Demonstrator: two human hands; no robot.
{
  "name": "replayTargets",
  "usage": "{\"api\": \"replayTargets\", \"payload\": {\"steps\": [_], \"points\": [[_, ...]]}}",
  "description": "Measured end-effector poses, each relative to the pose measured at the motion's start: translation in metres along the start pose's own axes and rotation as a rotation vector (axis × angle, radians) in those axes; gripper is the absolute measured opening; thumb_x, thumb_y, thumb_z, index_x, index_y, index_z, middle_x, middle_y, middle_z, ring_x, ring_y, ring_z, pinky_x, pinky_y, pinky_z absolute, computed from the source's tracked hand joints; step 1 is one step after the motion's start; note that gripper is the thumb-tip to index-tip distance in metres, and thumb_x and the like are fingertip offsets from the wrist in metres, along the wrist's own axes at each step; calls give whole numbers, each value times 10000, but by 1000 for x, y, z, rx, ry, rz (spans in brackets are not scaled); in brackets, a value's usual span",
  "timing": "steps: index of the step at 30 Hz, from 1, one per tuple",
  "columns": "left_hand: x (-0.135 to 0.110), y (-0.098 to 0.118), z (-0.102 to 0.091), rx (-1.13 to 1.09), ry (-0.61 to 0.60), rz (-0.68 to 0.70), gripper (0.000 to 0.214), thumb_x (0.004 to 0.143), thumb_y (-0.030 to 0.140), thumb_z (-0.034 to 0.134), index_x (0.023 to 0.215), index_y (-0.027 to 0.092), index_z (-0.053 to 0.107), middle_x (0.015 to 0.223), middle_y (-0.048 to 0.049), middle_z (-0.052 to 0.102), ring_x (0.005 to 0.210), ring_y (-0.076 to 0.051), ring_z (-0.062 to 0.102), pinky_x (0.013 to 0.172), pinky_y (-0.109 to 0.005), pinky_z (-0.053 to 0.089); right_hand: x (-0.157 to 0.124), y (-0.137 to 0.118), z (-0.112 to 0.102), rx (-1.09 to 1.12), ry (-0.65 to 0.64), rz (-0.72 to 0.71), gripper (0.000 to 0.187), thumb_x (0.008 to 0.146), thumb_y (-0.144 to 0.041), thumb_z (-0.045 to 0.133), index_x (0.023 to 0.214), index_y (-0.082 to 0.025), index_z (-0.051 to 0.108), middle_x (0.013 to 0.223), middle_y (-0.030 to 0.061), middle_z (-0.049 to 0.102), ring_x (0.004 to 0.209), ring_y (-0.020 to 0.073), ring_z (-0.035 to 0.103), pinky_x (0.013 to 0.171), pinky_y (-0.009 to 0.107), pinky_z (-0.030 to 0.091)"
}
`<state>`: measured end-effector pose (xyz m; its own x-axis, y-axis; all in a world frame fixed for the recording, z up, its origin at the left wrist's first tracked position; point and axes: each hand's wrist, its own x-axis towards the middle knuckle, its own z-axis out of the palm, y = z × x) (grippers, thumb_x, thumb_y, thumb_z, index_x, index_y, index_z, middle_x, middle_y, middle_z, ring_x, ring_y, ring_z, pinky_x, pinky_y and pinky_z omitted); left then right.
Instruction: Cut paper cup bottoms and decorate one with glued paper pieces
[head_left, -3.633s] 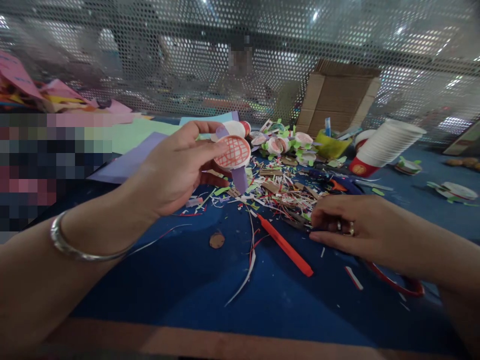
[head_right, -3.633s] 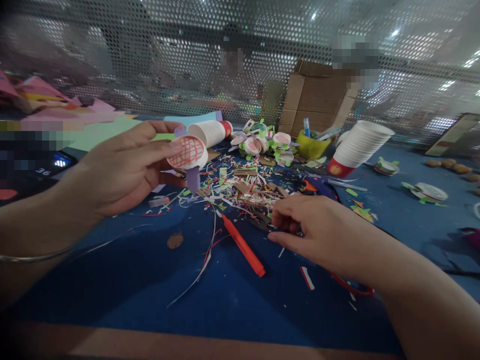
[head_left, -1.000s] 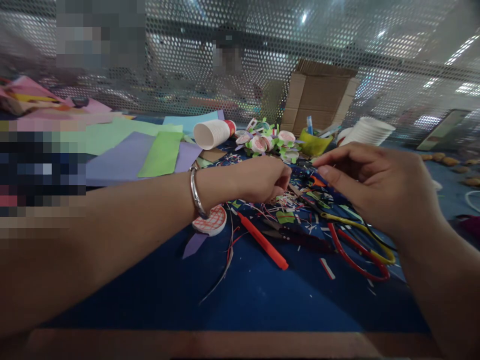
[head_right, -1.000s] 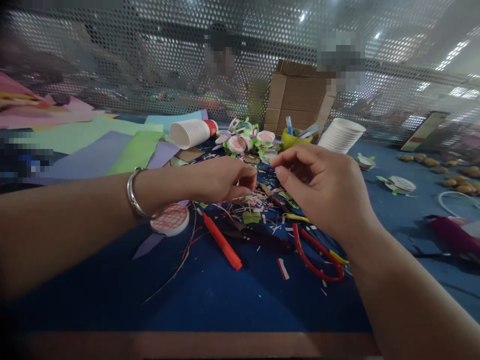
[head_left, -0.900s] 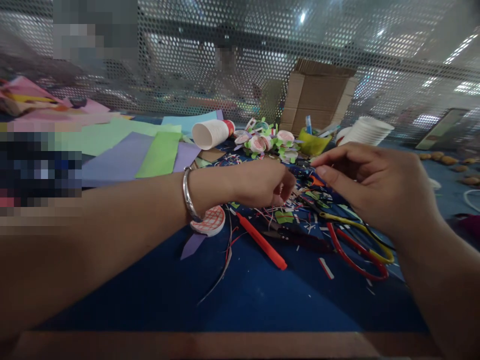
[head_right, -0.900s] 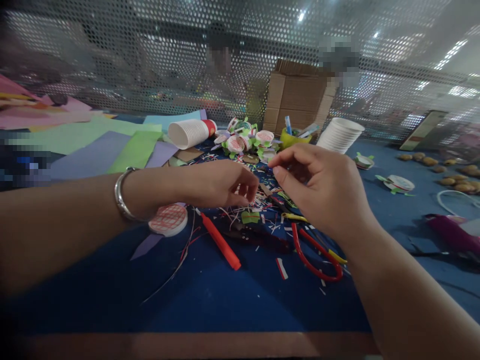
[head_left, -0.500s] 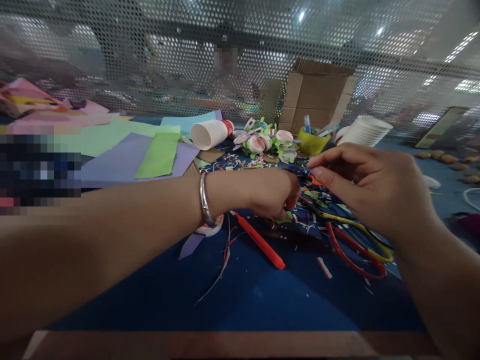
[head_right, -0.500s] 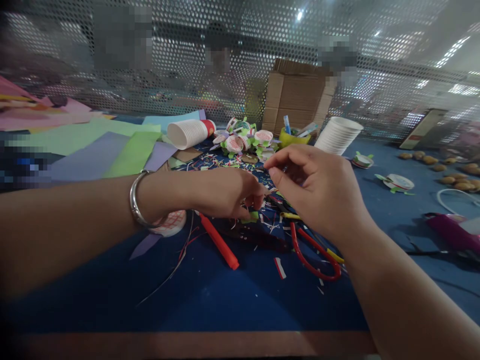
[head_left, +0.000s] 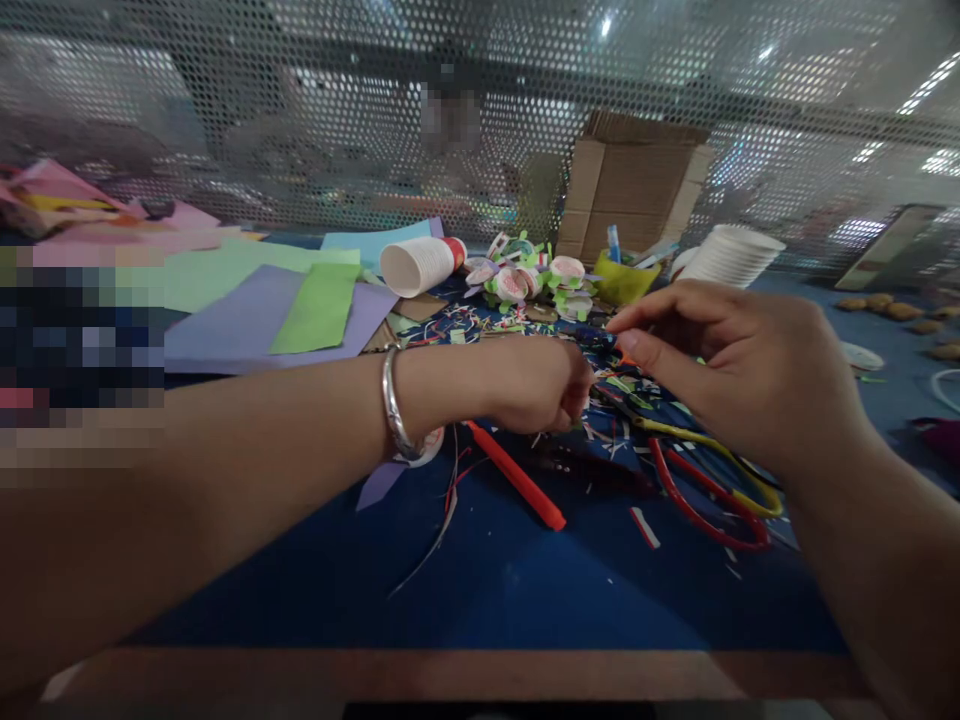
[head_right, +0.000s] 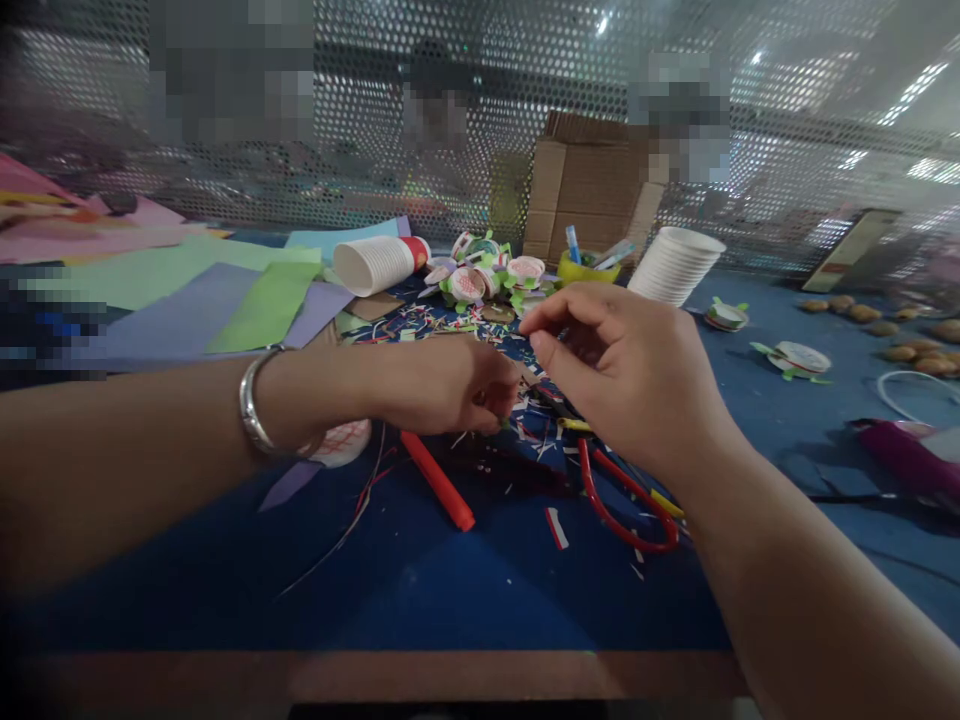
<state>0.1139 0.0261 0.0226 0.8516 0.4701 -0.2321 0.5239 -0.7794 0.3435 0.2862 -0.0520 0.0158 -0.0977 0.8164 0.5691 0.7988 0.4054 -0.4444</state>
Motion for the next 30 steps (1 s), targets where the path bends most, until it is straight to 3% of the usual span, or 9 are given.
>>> {"api": "replayTargets", "payload": {"steps": [7,11,16,20,25,30], "points": [[-17,-21,3,-611,390,24,128,787,182,785,846,150,676,725,-15,709,691,-149,670,659,-282,482,1,2,-1,-11,-37,-10,74,869,-178,693,892,-209,756,726,7,693,571,126,553,484,269,368],[-28,-23,19,-961,443,-13,190,806,172,788,866,172,608,683,20,680,658,-113,659,671,-262,519,0,3,1,-6,-160,-15,80,899,-240,683,910,-219,759,780,7,709,624,126,562,544,271,414],[-35,-26,28,-1051,556,48,184,818,133,782,871,149,606,688,17,677,648,-93,651,661,-240,537,-1,1,6,54,-184,36,115,920,-317,697,933,-220,756,776,-2,711,606,114,561,532,268,414],[-38,-28,30,-1090,580,73,173,836,161,777,881,146,611,732,1,702,701,-109,683,679,-244,551,-2,-1,12,136,-234,51,146,928,-357,697,918,-223,753,775,-11,713,624,117,581,540,263,434],[-41,-28,33,-1111,577,65,204,801,163,814,873,141,625,741,-4,716,710,-108,686,670,-224,544,-3,-6,19,127,-233,5,103,919,-279,691,843,-219,725,730,-26,680,624,110,564,549,255,420],[-42,-27,32,-1158,591,28,54,876,145,713,884,132,662,766,-4,720,715,-105,713,684,-221,564,-3,-9,19,82,-207,-22,90,908,-221,683,820,-212,702,714,-28,657,611,108,551,565,258,428]]}}
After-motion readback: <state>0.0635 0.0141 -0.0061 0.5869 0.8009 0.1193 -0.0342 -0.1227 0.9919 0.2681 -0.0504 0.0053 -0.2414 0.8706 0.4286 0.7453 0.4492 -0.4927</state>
